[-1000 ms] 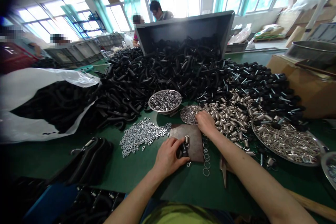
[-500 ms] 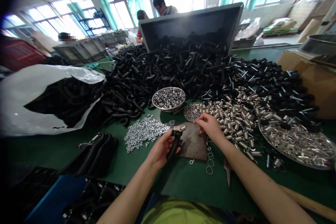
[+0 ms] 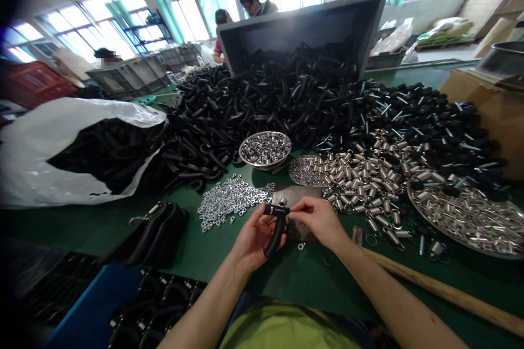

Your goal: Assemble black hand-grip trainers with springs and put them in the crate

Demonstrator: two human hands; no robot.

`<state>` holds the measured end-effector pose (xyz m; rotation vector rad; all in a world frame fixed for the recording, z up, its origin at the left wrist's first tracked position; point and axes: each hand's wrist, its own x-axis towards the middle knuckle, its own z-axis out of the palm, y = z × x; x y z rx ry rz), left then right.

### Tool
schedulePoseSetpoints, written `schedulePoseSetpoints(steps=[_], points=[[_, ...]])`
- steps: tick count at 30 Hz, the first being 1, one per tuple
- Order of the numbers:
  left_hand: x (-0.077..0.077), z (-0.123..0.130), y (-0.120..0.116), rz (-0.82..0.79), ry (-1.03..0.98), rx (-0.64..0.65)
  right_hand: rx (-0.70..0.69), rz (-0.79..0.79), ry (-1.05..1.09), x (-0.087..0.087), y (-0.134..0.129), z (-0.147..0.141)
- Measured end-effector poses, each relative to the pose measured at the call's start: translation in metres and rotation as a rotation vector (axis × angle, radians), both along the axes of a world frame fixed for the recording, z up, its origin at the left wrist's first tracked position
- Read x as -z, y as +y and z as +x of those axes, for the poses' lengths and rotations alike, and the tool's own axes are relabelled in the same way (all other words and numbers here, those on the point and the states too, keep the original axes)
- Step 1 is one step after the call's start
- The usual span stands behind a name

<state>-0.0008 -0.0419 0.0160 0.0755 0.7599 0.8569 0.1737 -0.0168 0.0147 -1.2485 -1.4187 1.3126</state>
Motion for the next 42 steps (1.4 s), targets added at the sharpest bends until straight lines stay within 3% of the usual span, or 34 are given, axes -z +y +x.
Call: schedulePoseSetpoints(steps=[4, 9, 16, 20, 23, 29, 31, 33, 37, 39, 42], points=[[0.0, 0.0, -0.001, 0.031, -0.035, 0.016, -0.009, 0.102, 0.02, 0.002, 0.002, -0.005], [0.001, -0.002, 0.0, 0.044, -0.024, 0.045, -0.054, -0.024, 0.125, 0.001, 0.003, -0.007], [0.004, -0.002, 0.001, 0.059, -0.081, 0.091, -0.079, -0.013, 0.165, 0.001, 0.003, -0.006], [0.007, -0.007, 0.002, 0.134, 0.041, 0.145, -0.127, -0.055, 0.125, 0.002, 0.002, -0.003], [0.004, -0.012, 0.009, 0.298, 0.235, 0.207, -0.23, 0.183, -0.17, 0.0, 0.008, 0.003], [-0.004, -0.012, 0.028, 0.815, 0.773, 0.33, -0.39, 0.98, -0.992, 0.01, 0.029, 0.015], [-0.002, -0.011, 0.028, 0.981, 0.98, 0.343, -0.434, 1.151, -1.117, 0.018, 0.033, 0.016], [0.004, -0.01, 0.024, 1.138, 1.202, 0.353, -0.466, 1.225, -1.142, 0.022, 0.032, 0.016], [0.016, -0.008, 0.011, 1.316, 1.466, 0.405, -0.458, 1.175, -1.197, 0.016, 0.015, 0.024], [0.021, -0.007, 0.006, 1.308, 1.515, 0.401, -0.37, 1.036, -1.25, 0.009, -0.003, 0.042], [0.025, -0.006, 0.005, 1.232, 1.544, 0.363, -0.193, 0.733, -1.307, 0.01, -0.041, 0.094]])
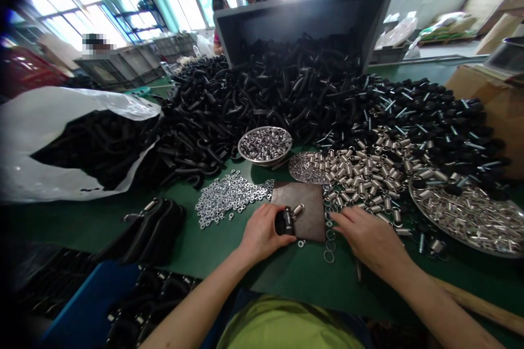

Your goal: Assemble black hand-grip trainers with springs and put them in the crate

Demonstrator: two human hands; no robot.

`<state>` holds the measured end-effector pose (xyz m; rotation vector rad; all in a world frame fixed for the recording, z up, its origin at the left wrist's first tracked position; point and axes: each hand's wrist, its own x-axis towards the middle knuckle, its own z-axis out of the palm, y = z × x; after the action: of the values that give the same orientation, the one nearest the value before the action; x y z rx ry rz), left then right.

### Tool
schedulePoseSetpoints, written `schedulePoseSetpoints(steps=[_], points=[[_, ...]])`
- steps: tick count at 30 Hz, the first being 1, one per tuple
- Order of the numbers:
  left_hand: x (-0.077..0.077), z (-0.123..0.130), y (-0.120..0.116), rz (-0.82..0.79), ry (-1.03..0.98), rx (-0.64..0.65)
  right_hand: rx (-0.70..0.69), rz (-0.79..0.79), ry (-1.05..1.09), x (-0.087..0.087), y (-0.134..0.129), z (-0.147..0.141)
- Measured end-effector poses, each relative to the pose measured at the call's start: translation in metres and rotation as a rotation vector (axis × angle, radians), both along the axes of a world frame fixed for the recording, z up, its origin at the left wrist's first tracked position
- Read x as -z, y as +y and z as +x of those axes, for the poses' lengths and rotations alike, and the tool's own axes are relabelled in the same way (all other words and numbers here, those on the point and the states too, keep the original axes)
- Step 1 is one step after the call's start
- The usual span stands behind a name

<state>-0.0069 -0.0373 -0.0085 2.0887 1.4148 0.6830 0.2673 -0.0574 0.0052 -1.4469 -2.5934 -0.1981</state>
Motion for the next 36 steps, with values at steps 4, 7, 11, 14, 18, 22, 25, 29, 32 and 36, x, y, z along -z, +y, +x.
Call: schedulePoseSetpoints(steps=[4, 7, 11, 14, 18, 22, 25, 29, 32, 36], points=[[-0.001, 0.0, 0.003, -0.032, -0.012, -0.049, 0.135, -0.091, 0.097, 0.029, -0.052, 0.079], [-0.003, 0.0, 0.005, -0.029, 0.006, -0.031, 0.251, -0.154, 0.193, 0.046, -0.074, 0.105], [-0.002, 0.0, 0.005, -0.022, 0.0, -0.029, 0.376, -0.263, 0.348, 0.019, -0.069, 0.072], [-0.001, 0.0, 0.005, -0.032, -0.008, -0.044, 0.306, -0.245, 0.53, -0.021, -0.05, 0.015], [-0.001, 0.001, 0.005, -0.027, -0.016, -0.054, 0.24, -0.129, 0.686, -0.037, -0.023, -0.049], [-0.001, 0.001, 0.005, -0.015, -0.008, -0.054, 0.142, -0.326, 0.472, -0.03, -0.011, -0.067], [0.0, 0.002, 0.005, -0.032, -0.011, -0.067, 0.161, -0.206, 0.583, -0.038, -0.013, -0.066], [0.0, 0.001, 0.005, -0.029, 0.007, -0.064, 0.187, -0.153, 0.571, -0.031, -0.013, -0.065], [-0.001, 0.002, 0.005, -0.004, 0.032, -0.059, 0.233, -0.264, 0.382, -0.009, -0.015, -0.057], [0.001, 0.004, 0.002, 0.004, 0.024, -0.087, 0.313, -0.085, 0.306, 0.014, -0.042, -0.025]])
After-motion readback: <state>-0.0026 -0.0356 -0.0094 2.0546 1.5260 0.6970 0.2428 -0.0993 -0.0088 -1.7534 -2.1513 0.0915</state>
